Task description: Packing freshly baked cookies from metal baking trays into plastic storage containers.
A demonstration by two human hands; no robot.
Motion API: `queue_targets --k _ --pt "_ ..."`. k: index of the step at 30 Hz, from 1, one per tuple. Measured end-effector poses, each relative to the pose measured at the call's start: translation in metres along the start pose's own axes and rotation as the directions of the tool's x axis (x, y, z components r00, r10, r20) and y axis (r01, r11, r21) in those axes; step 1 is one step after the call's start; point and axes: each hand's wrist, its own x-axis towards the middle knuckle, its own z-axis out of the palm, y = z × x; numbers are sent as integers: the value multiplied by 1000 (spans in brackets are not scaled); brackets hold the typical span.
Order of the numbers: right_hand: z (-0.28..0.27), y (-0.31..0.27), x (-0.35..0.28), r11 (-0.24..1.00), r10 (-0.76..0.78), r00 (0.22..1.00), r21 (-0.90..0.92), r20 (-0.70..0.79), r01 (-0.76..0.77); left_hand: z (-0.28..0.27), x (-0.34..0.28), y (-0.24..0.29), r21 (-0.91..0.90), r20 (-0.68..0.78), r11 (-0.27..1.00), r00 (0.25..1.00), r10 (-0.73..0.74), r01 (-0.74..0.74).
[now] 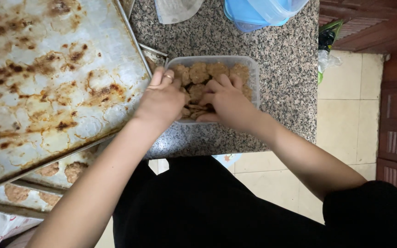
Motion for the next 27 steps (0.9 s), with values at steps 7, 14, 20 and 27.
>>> queue_targets --k 7,14,20,27 --pt "-2 5 -8 988 67 986 124 156 -86 -9 -22 -4 -296 -40 955 999 0 -11" --pt "-2 14 -5 990 70 992 114 106 -83 5 -12 23 -227 11 969 995 -95 95" --pt "17 27 -7 995 60 997 79 38 -63 14 -4 42 -311 124 931 980 -158 190" --pt "9 28 -18 983 123 992 136 30 -126 2 -10 42 -327 133 913 969 -210 243"
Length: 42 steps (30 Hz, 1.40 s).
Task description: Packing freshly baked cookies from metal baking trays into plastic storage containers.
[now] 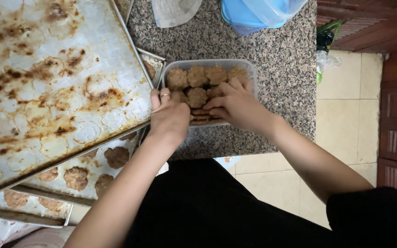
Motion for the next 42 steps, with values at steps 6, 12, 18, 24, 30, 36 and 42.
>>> queue_targets --k 6,12,18,24,30,36,42 --pt "-9 -5 -7 998 40 999 58 -7 -39 9 -4 6 -44 -49 999 999 -1 -1" --pt "-22 -12 -7 999 31 1000 33 -5 -30 9 -21 -1 -113 -248 992 969 18 -48" --pt "-49 -28 20 983 57 986 182 -155 -29 -41 -78 -47 -358 -428 931 874 -231 71" --pt "-47 -75 112 935 -77 949 308 -305 175 16 -105 -155 -334 -482 865 721 -498 374" --pt "1 -79 293 998 2 953 57 -304 16 1 -172 -174 -421 -463 781 631 -622 461" --pt "41 -38 444 970 -6 941 -231 -337 -76 32 -213 -193 -471 -464 744 584 -666 474" --pt "34 -29 469 938 -81 957 -345 -277 -21 64 -226 -199 -434 -472 766 604 -642 475"
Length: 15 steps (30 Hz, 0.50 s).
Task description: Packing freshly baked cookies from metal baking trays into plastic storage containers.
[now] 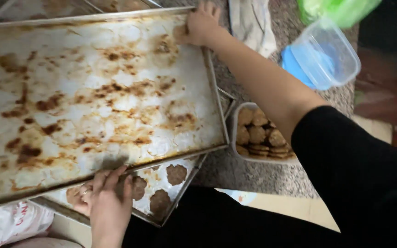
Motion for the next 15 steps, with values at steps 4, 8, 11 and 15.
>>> queue_targets --k 4,8,11,15 --pt "-16 3 -7 992 38 996 114 83 -48 8 1 30 -38 0 996 997 80 -80" --pt "-53 -6 -72 990 -78 982 105 -174 97 8 5 99 -207 -7 941 962 271 -267" --pt "-130 -16 -154 961 -92 955 226 -282 159 10 8 156 -220 62 882 897 438 -416" --pt "-180 -2 -259 927 -6 989 369 -145 59 33 23 208 -187 57 659 662 747 -728"
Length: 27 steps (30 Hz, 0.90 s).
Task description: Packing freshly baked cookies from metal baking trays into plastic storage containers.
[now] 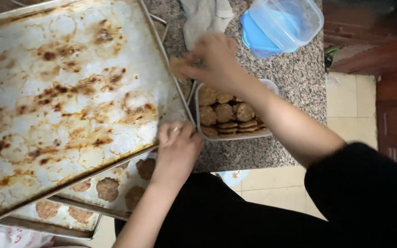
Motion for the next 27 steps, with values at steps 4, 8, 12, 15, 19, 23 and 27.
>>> queue_targets --k 4,8,12,15,19,23,27 --pt "-44 4 -93 892 281 958 354 54 -281 19 47 8 234 247 955 961 126 -185" --pt "-22 36 -160 746 555 827 385 91 -543 50 76 14 349 384 899 916 119 -264" --pt "-4 49 -189 690 625 780 447 29 -569 84 95 10 428 608 829 794 30 -360" --pt "-16 35 -192 710 603 798 454 0 -538 137 89 -32 395 670 845 742 3 -360" --pt "10 42 -201 761 567 823 385 -7 -522 49 93 3 263 639 928 768 36 -263" --pt "28 37 -195 805 519 853 364 -47 -469 60 75 -6 281 590 938 808 -4 -201" --pt "44 47 -192 839 425 904 355 46 -412 47 72 -2 255 550 962 833 -66 -93"
